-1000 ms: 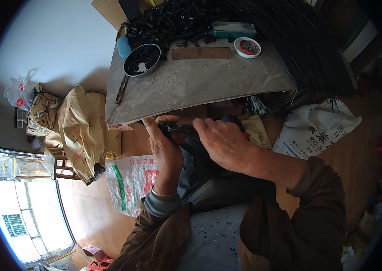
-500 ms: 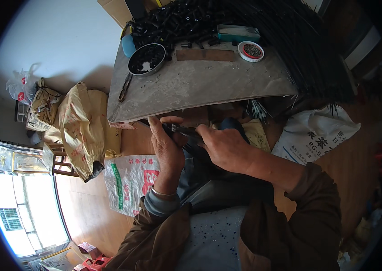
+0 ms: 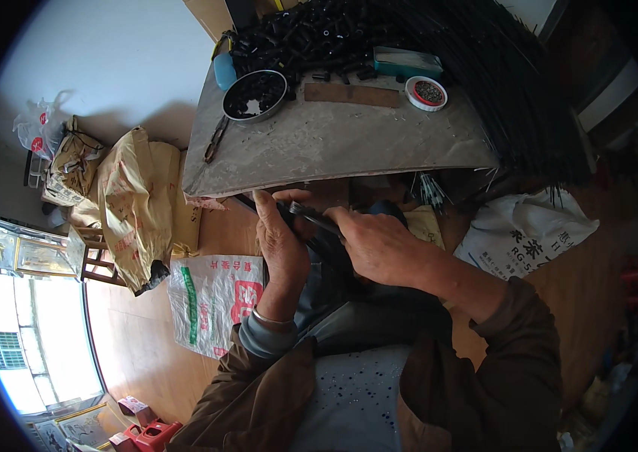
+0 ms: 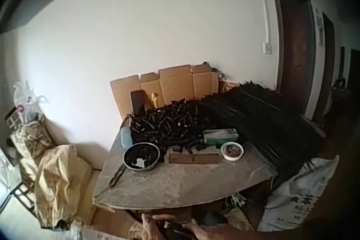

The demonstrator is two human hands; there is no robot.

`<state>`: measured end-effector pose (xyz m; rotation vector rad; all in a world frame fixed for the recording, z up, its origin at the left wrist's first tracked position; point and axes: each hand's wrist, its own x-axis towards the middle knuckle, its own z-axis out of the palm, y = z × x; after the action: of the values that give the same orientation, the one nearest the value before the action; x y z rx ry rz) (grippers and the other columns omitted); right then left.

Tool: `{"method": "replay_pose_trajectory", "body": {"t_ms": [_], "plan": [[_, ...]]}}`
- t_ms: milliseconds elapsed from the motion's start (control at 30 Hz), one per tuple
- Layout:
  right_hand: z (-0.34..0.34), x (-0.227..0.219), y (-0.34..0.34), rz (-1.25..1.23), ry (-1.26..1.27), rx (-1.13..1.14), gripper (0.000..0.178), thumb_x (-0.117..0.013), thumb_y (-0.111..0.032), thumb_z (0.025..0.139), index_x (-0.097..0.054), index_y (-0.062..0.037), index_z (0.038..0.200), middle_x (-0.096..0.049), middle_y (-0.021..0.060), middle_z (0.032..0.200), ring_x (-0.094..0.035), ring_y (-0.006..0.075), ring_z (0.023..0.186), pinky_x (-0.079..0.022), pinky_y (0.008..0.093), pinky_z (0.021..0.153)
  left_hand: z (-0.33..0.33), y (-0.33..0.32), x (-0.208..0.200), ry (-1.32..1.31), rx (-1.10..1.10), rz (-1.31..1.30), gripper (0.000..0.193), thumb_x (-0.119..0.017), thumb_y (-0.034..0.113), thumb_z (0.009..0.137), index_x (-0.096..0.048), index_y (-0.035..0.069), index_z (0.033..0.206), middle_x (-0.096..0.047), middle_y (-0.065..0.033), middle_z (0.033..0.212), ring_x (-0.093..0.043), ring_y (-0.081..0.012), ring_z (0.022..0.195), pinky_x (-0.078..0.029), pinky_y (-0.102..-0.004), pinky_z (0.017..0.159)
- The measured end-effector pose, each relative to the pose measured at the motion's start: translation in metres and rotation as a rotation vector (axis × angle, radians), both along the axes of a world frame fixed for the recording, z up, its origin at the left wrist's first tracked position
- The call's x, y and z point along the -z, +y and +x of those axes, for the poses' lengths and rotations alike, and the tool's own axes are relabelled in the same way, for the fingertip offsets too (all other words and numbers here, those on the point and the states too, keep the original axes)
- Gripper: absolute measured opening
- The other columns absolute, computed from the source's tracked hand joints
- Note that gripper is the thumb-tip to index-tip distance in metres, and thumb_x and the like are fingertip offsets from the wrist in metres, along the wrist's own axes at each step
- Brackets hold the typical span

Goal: Assembling black rods with plastic components and washers using pliers and a measuring jig.

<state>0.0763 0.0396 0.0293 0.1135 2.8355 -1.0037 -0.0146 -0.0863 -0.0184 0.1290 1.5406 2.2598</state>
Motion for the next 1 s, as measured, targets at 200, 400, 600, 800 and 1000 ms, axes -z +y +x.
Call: {"method": "replay_pose_trajectory", "body": {"t_ms": [200,400,600,800,1000], "plan": [[0.000,0.001,-0.008,0.056,0.003,-0.027,0.043,-0.052,-0.002,0.086,-0.041,0.0028,0.127,-0.063,0.0257,0.098,-0.062,0.0412,0.088,-0.050,0.0474,0.072,0.001,-0.001,0.003,0.033,-0.030,-0.036,0.062,-0.034,0.054,0.100,-0.063,0.001,0.086,-0.040,0.0041,0.055,-0.033,-0.0048,0.050,-0.025,-0.0223,0.047],[0.004,0.024,-0.016,0.143,0.226,-0.026,0.043,-0.052,-0.002,0.085,-0.041,0.0042,0.125,-0.063,0.0265,0.096,-0.063,0.0413,0.082,-0.050,0.0474,0.067,-0.002,0.000,0.004,0.033,-0.067,-0.051,0.062,-0.035,0.054,0.099,-0.063,0.002,0.081,-0.041,0.0039,0.055,-0.034,-0.0045,0.049,-0.025,-0.0222,0.047],[0.003,0.013,-0.007,-0.057,0.120,-0.060,0.037,-0.054,-0.008,0.089,-0.045,0.0010,0.124,-0.063,0.0235,0.088,-0.063,0.0378,0.075,-0.050,0.0431,0.063,-0.004,-0.006,0.012,-0.022,0.003,0.001,0.067,-0.033,0.059,0.097,-0.063,0.002,0.079,-0.043,0.0031,0.054,-0.035,-0.0050,0.046,-0.026,-0.0215,0.044],[-0.002,-0.016,0.019,-0.601,-0.470,-0.088,0.032,-0.053,-0.019,0.096,-0.047,-0.0007,0.122,-0.054,0.0039,0.072,-0.051,0.0119,0.058,-0.044,0.0280,0.053,-0.001,-0.015,0.005,-0.087,0.274,0.061,0.075,-0.024,0.061,0.097,-0.063,0.001,0.076,-0.053,-0.0018,0.057,-0.044,-0.0068,0.046,-0.034,-0.0196,0.045],[0.000,-0.013,0.027,-0.849,-0.577,-0.102,0.033,-0.052,-0.022,0.098,-0.049,-0.0003,0.123,-0.048,-0.0011,0.071,-0.047,0.0061,0.056,-0.042,0.0223,0.051,-0.007,-0.019,0.012,-0.069,0.358,0.016,0.076,-0.021,0.061,0.097,-0.064,0.001,0.077,-0.055,-0.0028,0.058,-0.046,-0.0082,0.046,-0.035,-0.0208,0.045]]}}
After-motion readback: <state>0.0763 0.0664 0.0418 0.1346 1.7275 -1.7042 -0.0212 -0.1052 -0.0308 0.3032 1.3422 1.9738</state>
